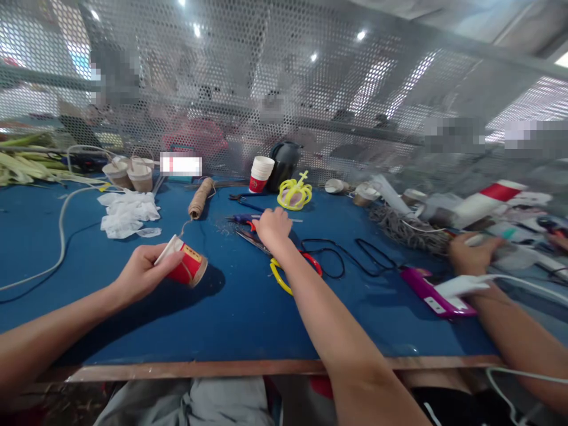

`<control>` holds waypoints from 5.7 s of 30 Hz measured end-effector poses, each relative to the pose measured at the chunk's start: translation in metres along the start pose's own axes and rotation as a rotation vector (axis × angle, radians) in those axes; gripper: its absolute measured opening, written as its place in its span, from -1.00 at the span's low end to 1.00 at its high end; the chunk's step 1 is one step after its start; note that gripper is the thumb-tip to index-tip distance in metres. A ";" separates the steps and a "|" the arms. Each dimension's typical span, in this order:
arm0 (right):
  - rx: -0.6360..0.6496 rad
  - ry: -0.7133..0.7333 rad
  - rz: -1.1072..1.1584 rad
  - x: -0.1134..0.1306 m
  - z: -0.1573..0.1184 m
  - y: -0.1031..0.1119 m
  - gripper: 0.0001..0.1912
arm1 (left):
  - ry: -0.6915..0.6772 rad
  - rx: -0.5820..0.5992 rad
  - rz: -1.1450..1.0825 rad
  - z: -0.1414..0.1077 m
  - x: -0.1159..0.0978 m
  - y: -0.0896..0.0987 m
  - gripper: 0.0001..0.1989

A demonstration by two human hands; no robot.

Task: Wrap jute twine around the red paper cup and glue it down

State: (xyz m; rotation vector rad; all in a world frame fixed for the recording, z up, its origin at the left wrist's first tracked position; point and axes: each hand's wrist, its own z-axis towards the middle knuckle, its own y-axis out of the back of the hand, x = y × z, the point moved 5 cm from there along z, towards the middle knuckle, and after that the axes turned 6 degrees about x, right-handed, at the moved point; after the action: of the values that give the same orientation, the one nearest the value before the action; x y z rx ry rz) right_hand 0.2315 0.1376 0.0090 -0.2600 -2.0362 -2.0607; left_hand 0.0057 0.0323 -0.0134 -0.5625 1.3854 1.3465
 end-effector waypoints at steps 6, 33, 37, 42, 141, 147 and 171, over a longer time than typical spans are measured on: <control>0.388 0.308 0.459 0.083 -0.051 -0.021 -0.42 | -0.057 0.026 0.054 -0.001 -0.006 -0.003 -0.63; 0.268 0.144 1.339 0.066 -0.063 -0.003 -0.80 | 0.180 0.045 -0.354 -0.004 -0.003 -0.004 -0.69; 0.265 0.144 1.325 0.066 -0.063 -0.005 -0.79 | 0.164 0.046 -0.317 -0.004 -0.008 -0.004 -0.71; 0.268 0.143 1.308 0.066 -0.062 -0.009 -0.80 | 0.132 0.042 -0.300 -0.005 -0.010 -0.003 -0.73; 0.164 0.270 0.567 0.089 -0.089 -0.009 -0.89 | 0.164 -0.044 -0.409 0.005 -0.001 0.004 -0.67; 0.246 0.274 0.628 0.087 -0.088 -0.010 -0.91 | 0.151 -0.022 -0.421 0.005 -0.001 0.003 -0.68; 0.285 0.262 0.709 0.090 -0.090 -0.010 -0.90 | 0.375 -0.049 -0.789 0.006 0.012 0.000 -0.75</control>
State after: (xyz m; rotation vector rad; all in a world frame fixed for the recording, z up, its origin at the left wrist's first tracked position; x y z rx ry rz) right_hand 0.1457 0.0445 0.0238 -0.5326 -1.7096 -1.2901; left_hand 0.0042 0.0422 -0.0226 -1.2844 1.2115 0.6486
